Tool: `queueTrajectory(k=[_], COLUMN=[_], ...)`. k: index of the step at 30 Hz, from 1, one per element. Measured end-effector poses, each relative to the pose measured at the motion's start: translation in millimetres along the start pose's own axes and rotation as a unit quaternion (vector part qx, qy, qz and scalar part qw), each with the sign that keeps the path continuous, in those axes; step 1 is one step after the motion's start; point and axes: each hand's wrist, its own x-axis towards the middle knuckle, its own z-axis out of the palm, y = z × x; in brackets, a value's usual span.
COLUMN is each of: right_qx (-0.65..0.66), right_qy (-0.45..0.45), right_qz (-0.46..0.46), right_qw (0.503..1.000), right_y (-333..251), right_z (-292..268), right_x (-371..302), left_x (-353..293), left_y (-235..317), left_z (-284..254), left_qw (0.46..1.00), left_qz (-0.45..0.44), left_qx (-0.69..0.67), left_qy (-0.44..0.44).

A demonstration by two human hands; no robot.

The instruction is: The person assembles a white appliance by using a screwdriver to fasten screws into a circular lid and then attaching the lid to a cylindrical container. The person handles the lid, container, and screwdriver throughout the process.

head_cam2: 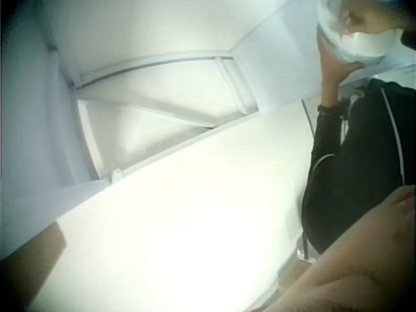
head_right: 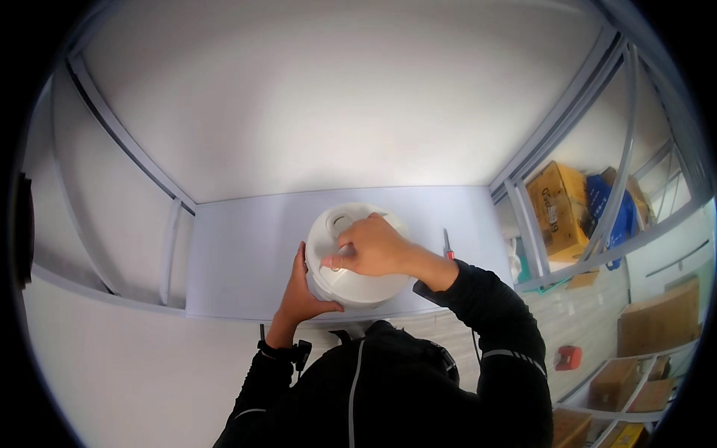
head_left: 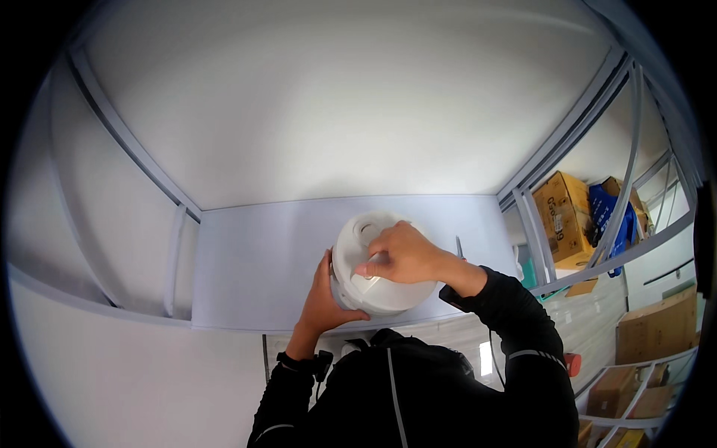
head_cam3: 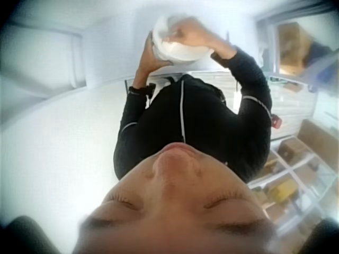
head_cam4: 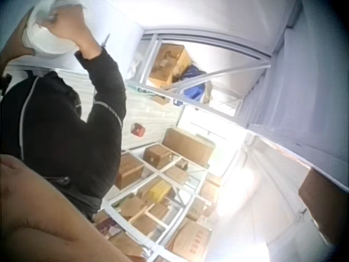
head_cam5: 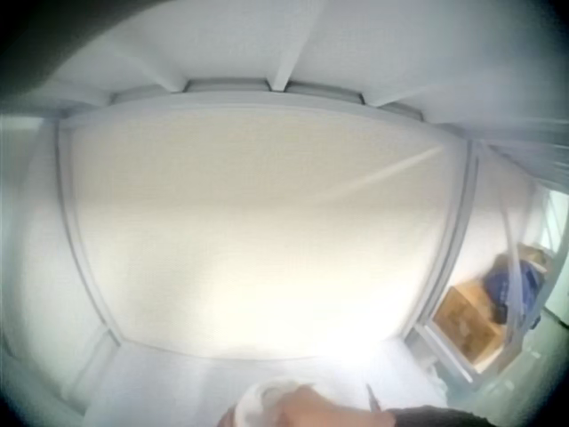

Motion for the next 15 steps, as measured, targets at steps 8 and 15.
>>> queueTrajectory(k=[8, 15], right_qx=[0.330, 0.481], right_qy=[0.075, 0.270], right_qz=[0.138, 0.220], right_qw=[0.931, 0.805], right_y=[29.7, 113.8], right_z=[-44.1, -63.2], right_x=[-7.5, -15.2], left_x=[7.5, 13.2], left_y=[14.1, 13.5], left_z=[-17.6, -20.2], left_qw=[0.995, 0.992], left_qz=[0.029, 0.049], left_qx=[0.091, 0.113], left_qy=[-0.027, -0.039])
